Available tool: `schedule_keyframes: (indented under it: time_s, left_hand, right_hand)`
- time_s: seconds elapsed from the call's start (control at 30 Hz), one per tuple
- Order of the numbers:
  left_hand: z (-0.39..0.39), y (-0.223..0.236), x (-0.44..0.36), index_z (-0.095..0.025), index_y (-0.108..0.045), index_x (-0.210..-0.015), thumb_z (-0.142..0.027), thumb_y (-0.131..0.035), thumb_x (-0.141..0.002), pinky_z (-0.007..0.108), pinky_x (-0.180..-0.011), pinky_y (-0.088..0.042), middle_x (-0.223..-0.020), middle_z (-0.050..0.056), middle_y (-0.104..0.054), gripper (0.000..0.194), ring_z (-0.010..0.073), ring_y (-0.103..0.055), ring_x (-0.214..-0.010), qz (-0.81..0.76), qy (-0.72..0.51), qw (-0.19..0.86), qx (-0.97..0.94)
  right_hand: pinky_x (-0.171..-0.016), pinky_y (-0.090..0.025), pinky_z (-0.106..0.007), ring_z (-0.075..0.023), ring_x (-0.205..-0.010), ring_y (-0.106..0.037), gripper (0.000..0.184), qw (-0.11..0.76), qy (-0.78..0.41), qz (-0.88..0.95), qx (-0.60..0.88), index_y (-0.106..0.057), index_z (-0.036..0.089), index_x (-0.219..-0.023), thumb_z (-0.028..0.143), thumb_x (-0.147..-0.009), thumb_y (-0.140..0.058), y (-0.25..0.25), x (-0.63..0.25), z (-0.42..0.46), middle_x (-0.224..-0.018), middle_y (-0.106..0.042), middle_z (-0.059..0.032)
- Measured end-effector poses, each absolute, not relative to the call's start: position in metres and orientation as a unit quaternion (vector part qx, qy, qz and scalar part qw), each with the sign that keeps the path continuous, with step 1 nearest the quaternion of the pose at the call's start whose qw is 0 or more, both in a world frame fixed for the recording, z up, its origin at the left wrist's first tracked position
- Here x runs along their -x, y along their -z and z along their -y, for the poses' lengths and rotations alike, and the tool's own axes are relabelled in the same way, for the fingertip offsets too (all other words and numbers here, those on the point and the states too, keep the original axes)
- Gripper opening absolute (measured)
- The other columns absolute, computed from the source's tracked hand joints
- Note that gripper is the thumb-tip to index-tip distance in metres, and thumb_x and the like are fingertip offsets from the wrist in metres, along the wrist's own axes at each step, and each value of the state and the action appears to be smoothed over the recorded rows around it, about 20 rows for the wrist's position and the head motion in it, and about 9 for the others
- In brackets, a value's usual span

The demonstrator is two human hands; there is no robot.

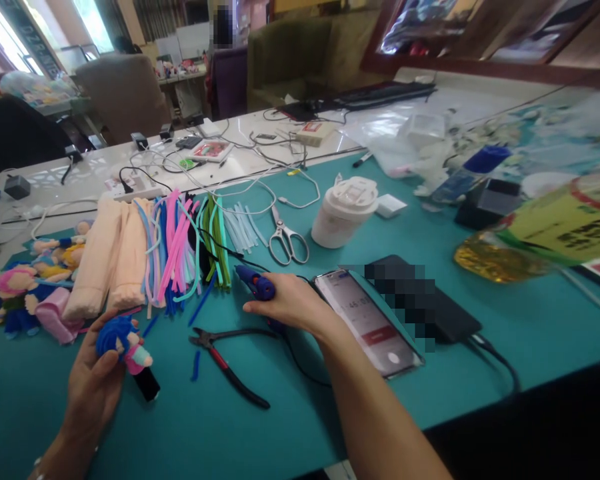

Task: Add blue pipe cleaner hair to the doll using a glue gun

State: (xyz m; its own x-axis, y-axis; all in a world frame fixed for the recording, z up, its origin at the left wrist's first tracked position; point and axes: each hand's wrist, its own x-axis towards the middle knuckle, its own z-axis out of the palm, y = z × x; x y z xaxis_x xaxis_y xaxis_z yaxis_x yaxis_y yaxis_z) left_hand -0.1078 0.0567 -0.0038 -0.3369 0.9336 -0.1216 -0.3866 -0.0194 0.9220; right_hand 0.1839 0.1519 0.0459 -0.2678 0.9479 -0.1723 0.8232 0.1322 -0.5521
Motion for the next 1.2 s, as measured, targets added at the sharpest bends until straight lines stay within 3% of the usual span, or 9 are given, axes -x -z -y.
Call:
schedule_keyframes:
  time_s: [0.07,0.2,0.33,0.53,0.6,0.67,0.83,0.93,1.2]
  left_hand:
    - [-0.058,0.008,0.112,-0.023,-0.063,-0.115,-0.026,-0.086,-0.060,0.023,-0.071,-0.058,-0.098,0.005,-0.074,0.060,0.0170,-0.071,-0.080,-0.486,-0.646,0.516,-0.283]
    - [-0.059,0.011,0.115,-0.024,-0.063,-0.117,-0.027,-0.085,-0.061,0.021,-0.071,-0.057,-0.100,0.005,-0.073,0.060,0.0159,-0.070,-0.081,-0.482,-0.651,0.514,-0.283]
    - [-0.061,0.013,0.116,-0.024,-0.065,-0.114,-0.028,-0.086,-0.060,0.022,-0.066,-0.058,-0.092,0.004,-0.073,0.058,0.0148,-0.070,-0.072,-0.462,-0.655,0.524,-0.287]
    - [-0.065,0.011,0.116,-0.022,-0.068,-0.107,-0.028,-0.088,-0.056,0.019,-0.064,-0.058,-0.087,0.003,-0.073,0.055,0.0126,-0.069,-0.070,-0.448,-0.683,0.515,-0.258]
    - [-0.066,0.010,0.116,-0.021,-0.070,-0.105,-0.029,-0.089,-0.055,0.018,-0.064,-0.058,-0.086,0.003,-0.073,0.054,0.0120,-0.069,-0.069,-0.443,-0.690,0.511,-0.257]
    - [-0.067,0.011,0.117,-0.021,-0.070,-0.104,-0.030,-0.090,-0.054,0.018,-0.064,-0.058,-0.087,0.003,-0.074,0.054,0.0120,-0.069,-0.069,-0.440,-0.688,0.516,-0.259]
    - [-0.066,0.012,0.115,-0.021,-0.071,-0.101,-0.036,-0.092,-0.048,0.018,-0.065,-0.059,-0.086,0.003,-0.074,0.060,0.0123,-0.069,-0.069,-0.445,-0.696,0.509,-0.243]
    - [-0.065,0.009,0.109,-0.020,-0.071,-0.101,-0.042,-0.091,-0.047,0.016,-0.061,-0.058,-0.082,0.003,-0.074,0.061,0.0113,-0.068,-0.065,-0.449,-0.696,0.507,-0.238]
    - [-0.065,0.014,0.118,-0.020,-0.070,-0.101,-0.040,-0.090,-0.051,0.020,-0.059,-0.059,-0.082,0.004,-0.074,0.056,0.0137,-0.069,-0.066,-0.451,-0.670,0.523,-0.271]
  right_hand:
    - [-0.054,-0.042,-0.025,-0.0192,-0.063,-0.061,0.029,0.109,-0.289,0.747,0.589,-0.064,0.020,-0.085,0.044,-0.069,-0.072,-0.046,-0.187,-0.152,-0.070,-0.067,0.0001]
    - [-0.072,-0.051,-0.033,-0.0267,-0.084,-0.068,0.069,0.127,-0.299,0.749,0.577,-0.057,0.016,-0.126,0.041,-0.065,-0.077,-0.046,-0.193,-0.151,-0.099,-0.072,-0.0094]
    - [-0.083,-0.053,-0.040,-0.0297,-0.100,-0.064,0.081,0.180,-0.289,0.747,0.571,-0.047,0.015,-0.137,0.042,-0.066,-0.077,-0.049,-0.201,-0.149,-0.119,-0.065,-0.0154]
    - [-0.060,-0.052,-0.029,-0.0162,-0.066,-0.059,0.013,0.527,-0.156,0.695,0.464,-0.060,0.022,-0.091,0.034,-0.086,-0.062,-0.073,-0.195,-0.114,-0.078,-0.062,-0.0028]
    - [-0.057,-0.052,-0.026,-0.0148,-0.063,-0.059,0.004,0.476,-0.177,0.766,0.394,-0.060,0.021,-0.086,0.024,-0.088,-0.058,-0.074,-0.181,-0.093,-0.074,-0.062,-0.0022]
    - [-0.064,-0.055,-0.030,-0.0188,-0.075,-0.064,0.010,0.320,-0.179,0.835,0.411,-0.065,0.018,-0.096,0.021,-0.088,-0.058,-0.065,-0.163,-0.073,-0.085,-0.068,-0.0072]
    - [-0.088,-0.054,-0.048,-0.0383,-0.116,-0.057,0.063,0.065,-0.065,0.875,0.476,-0.059,0.005,-0.124,0.031,-0.071,-0.080,-0.028,-0.133,-0.047,-0.134,-0.055,-0.0272]
    - [-0.095,-0.050,-0.048,-0.0386,-0.123,-0.052,0.070,0.037,-0.054,0.874,0.481,-0.056,0.005,-0.129,0.037,-0.072,-0.080,-0.020,-0.130,-0.044,-0.137,-0.051,-0.0278]
    - [-0.088,-0.050,-0.047,-0.0333,-0.101,-0.056,0.064,0.053,-0.110,0.840,0.528,-0.055,0.007,-0.130,0.031,-0.074,-0.072,-0.020,-0.126,-0.036,-0.113,-0.060,-0.0200]
